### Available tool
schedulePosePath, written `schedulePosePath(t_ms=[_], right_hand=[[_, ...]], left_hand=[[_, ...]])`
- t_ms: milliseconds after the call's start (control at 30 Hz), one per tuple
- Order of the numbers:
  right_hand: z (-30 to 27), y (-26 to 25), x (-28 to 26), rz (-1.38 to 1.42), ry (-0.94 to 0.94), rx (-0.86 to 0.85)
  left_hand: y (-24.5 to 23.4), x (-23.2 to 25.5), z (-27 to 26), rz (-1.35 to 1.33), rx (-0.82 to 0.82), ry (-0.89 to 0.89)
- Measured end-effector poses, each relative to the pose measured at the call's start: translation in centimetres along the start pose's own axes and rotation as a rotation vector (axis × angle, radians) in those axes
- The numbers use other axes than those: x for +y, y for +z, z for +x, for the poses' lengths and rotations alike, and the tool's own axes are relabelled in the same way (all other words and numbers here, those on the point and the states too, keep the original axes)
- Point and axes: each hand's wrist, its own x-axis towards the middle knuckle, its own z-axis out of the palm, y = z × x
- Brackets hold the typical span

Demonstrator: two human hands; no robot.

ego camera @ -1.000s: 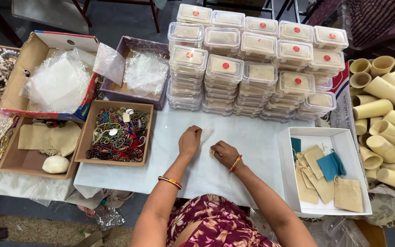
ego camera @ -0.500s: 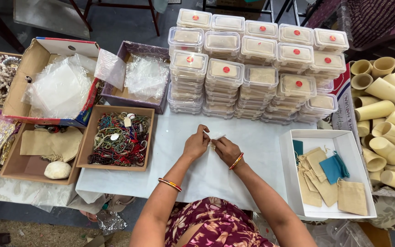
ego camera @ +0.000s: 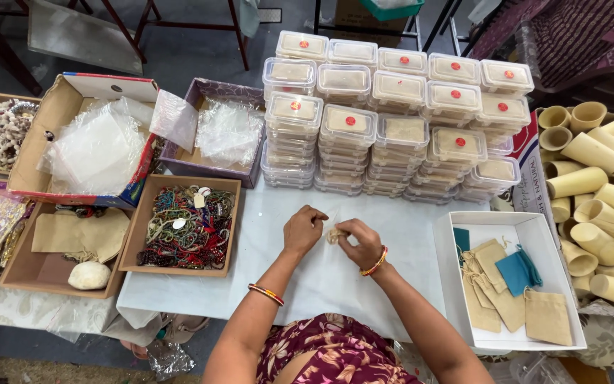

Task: The person places necklaces into small beige drawstring bags, then puts the bags into clear plastic containers. The person repeats this process for multiple necklaces, stacking the filled containers on the table.

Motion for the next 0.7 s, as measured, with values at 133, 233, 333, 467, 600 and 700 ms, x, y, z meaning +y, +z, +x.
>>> schedulePosePath(t_ms=[133, 233, 333, 467, 600, 700], right_hand=[[3.5, -1.3, -1.4, -0.211, -0.218, 0.139], [5.0, -1.7, -0.6, -0.342, -0.404, 0.098], [5.2, -1.9, 0.6, -0.405, -0.468, -0.016], [3.9, -1.5, 3.5, -0.401, -0.397, -0.301], [4.5, -2.2, 2.1, -0.349, -0.211, -0.515], [6.2, -3.9, -0.5, -0.227, -0.055, -0.521]], left_hand=[[0.1, 1.8, 0.2, -0.006, -0.025, -0.015], [0.8, 1.6, 0.4, 0.085, -0.103, -0.027], [1.0, 1.1, 0.9, 0.021, -0.152, -0.047], [0.1, 1.0, 1.3, -0.173, -0.167, 0.009], [-3.3, 4.9, 0.7, -0.1, -0.23, -0.05], [-1.3, 0.5, 2.4, -0.157, -0.207, 0.065]])
